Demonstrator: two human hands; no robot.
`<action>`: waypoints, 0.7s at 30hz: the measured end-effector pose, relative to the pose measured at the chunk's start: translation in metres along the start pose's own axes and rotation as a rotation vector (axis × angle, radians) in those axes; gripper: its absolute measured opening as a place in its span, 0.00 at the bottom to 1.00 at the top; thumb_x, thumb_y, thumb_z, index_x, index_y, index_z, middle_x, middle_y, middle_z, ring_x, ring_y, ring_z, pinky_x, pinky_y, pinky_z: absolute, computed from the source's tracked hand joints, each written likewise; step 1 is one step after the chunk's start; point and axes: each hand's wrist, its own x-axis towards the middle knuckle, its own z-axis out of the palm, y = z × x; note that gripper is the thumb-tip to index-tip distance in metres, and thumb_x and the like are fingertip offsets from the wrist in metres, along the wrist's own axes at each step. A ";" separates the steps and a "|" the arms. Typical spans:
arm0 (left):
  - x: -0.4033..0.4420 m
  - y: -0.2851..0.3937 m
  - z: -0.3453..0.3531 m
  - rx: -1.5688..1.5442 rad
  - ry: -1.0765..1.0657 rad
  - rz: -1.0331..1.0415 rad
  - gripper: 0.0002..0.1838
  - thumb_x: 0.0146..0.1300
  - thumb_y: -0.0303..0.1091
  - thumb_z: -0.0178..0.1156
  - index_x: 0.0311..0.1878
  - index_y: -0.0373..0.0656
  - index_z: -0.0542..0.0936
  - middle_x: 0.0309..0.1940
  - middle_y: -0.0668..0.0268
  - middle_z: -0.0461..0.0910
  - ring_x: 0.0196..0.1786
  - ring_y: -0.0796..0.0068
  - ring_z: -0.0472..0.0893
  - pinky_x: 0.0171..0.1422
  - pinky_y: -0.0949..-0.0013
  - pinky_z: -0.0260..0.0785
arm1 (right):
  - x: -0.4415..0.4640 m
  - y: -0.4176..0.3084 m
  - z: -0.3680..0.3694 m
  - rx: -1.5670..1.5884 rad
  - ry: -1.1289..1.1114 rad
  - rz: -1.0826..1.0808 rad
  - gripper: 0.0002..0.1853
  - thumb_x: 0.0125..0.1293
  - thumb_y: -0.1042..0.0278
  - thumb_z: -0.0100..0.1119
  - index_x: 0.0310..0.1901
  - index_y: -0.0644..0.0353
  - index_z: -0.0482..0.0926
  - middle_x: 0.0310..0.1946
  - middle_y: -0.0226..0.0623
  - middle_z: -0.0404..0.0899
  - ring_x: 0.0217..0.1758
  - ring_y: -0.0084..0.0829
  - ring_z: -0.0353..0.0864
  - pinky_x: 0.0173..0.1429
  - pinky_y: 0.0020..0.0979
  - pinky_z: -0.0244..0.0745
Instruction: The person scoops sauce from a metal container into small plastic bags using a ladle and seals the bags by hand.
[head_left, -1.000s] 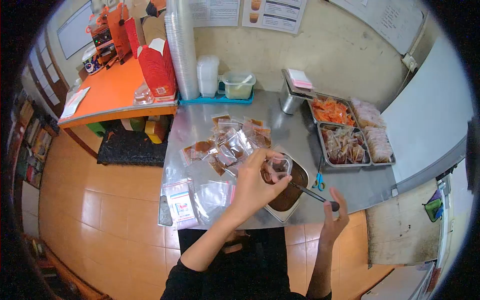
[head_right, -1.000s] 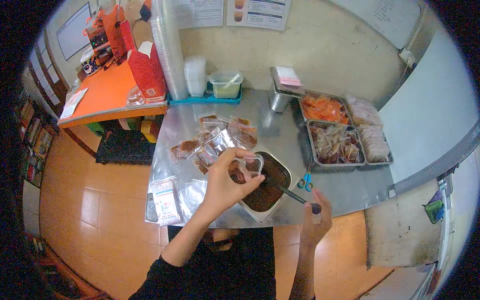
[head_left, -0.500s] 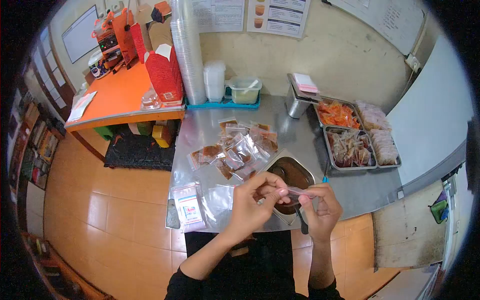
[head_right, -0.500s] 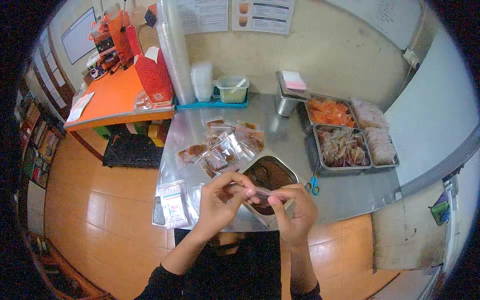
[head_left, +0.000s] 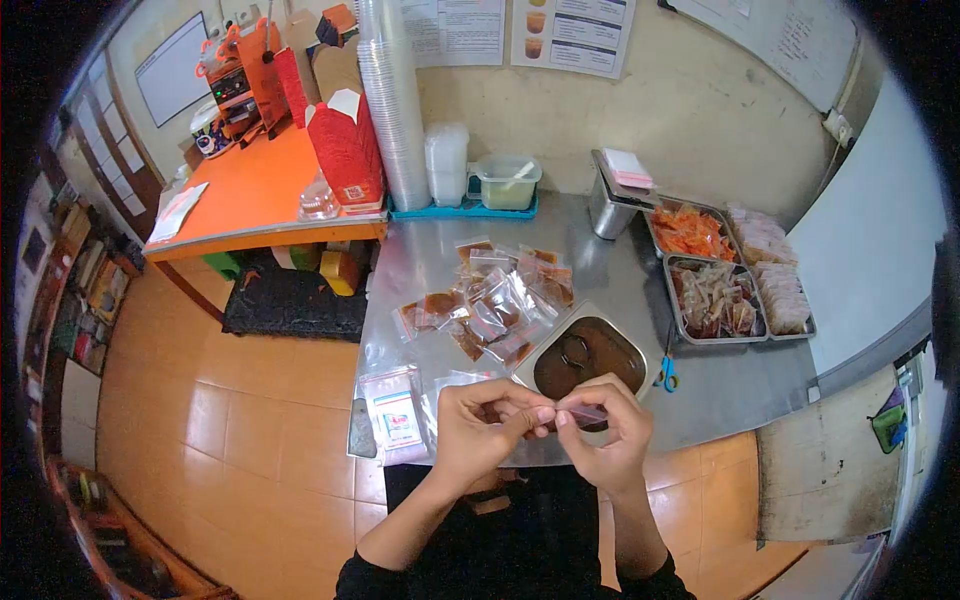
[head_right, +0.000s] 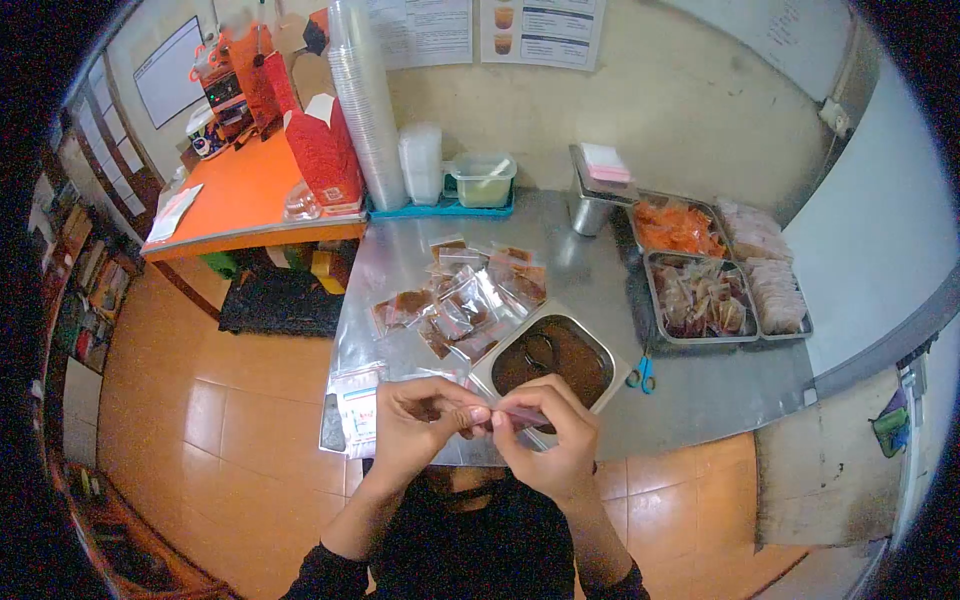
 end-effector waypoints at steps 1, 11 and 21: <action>-0.001 0.001 -0.001 0.014 -0.013 -0.022 0.02 0.58 0.17 0.67 0.35 0.30 0.85 0.29 0.57 0.86 0.29 0.75 0.84 0.36 0.74 0.79 | 0.001 0.000 0.002 0.003 -0.002 -0.001 0.06 0.55 0.80 0.67 0.33 0.65 0.80 0.31 0.37 0.80 0.31 0.26 0.81 0.37 0.25 0.75; 0.024 0.002 -0.040 -0.010 0.166 0.193 0.01 0.61 0.20 0.65 0.34 0.33 0.84 0.28 0.64 0.85 0.31 0.79 0.83 0.37 0.76 0.77 | -0.001 0.016 -0.016 -0.165 0.065 0.040 0.07 0.50 0.81 0.66 0.31 0.60 0.80 0.28 0.35 0.79 0.31 0.26 0.81 0.37 0.25 0.76; 0.091 -0.007 -0.033 0.190 0.162 0.386 0.26 0.63 0.27 0.66 0.64 0.40 0.73 0.58 0.62 0.74 0.57 0.70 0.79 0.58 0.68 0.74 | -0.039 0.071 0.108 -0.430 -0.198 -0.050 0.05 0.58 0.72 0.66 0.34 0.62 0.80 0.32 0.43 0.78 0.36 0.46 0.80 0.43 0.41 0.77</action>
